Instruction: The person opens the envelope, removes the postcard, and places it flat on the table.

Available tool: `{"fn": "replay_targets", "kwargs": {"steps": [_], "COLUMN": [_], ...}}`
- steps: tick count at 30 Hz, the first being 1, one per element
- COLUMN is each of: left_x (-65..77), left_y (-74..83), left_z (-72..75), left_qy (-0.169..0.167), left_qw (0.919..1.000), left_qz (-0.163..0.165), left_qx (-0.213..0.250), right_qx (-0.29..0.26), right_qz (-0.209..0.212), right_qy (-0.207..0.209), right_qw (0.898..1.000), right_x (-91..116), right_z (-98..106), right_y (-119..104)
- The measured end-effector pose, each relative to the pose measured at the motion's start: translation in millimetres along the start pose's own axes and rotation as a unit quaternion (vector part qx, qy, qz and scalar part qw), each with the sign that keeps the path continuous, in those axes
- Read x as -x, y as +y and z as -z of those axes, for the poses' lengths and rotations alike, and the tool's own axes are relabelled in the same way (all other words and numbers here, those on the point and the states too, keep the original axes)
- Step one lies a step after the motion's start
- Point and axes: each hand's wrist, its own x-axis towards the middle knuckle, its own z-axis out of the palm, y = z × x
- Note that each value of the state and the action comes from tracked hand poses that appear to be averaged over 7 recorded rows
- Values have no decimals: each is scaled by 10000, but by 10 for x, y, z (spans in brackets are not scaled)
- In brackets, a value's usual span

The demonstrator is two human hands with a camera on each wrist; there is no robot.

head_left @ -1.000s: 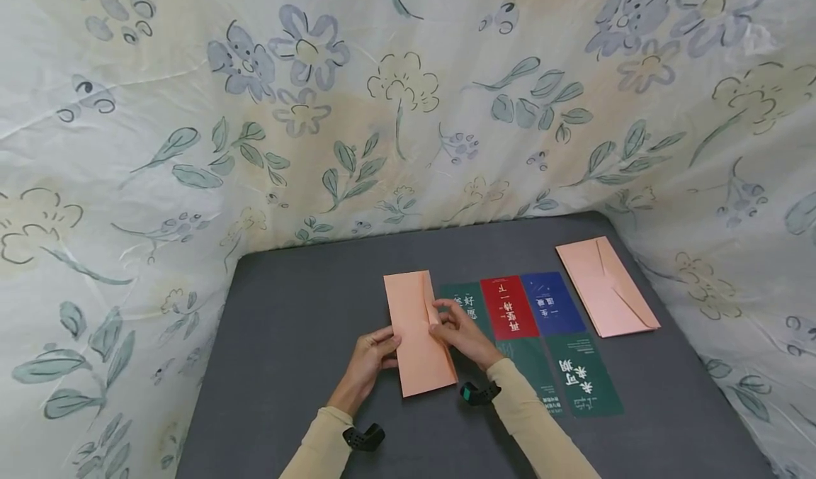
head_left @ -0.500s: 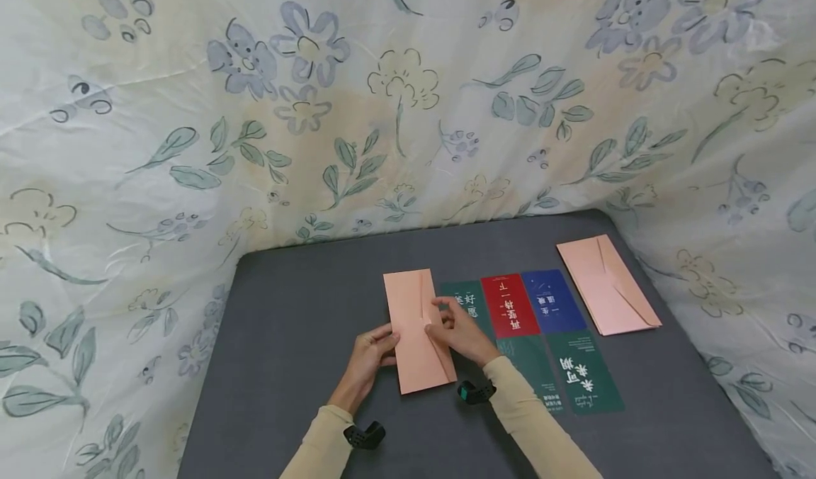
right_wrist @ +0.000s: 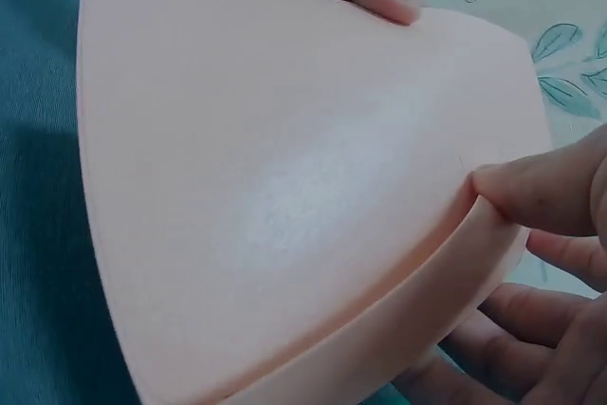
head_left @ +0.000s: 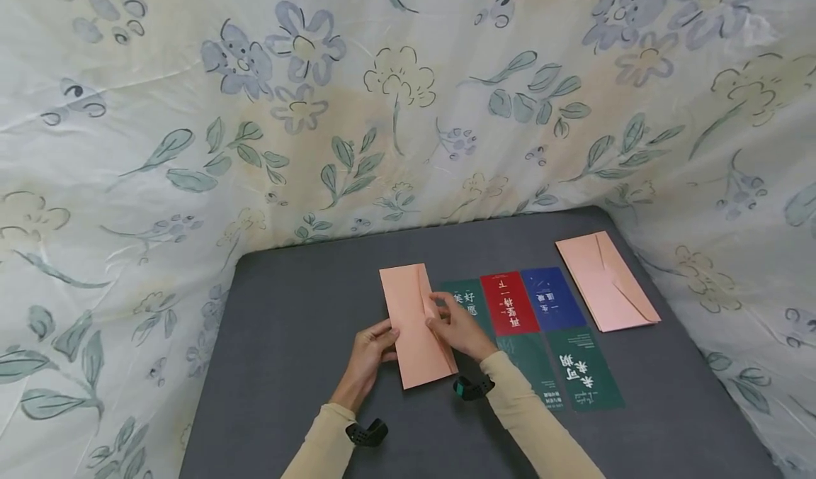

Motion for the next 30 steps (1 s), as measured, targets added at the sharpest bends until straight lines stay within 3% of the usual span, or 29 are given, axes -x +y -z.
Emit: {"fn": "replay_targets", "kwargs": {"steps": [9, 15, 21, 30], "left_x": [-2, -8, 15, 21], "left_y": [31, 87, 122, 153], "left_z": [52, 43, 62, 66], "left_qy": [-399, -643, -726, -821], "left_qw": [9984, 9963, 9945, 9943], "left_qz": [-125, -258, -276, -372], "left_qx": [374, 510, 708, 576], "right_qx": [-1101, -1847, -2029, -2393], "right_qz": [-283, -288, -297, -403], "right_qy": [-574, -897, -1026, -1036], "right_qw": [9919, 9783, 9733, 9645], "right_x": [-39, -61, -50, -55], "right_z": [116, 133, 140, 105], "right_y": [-48, -56, -60, -59]}}
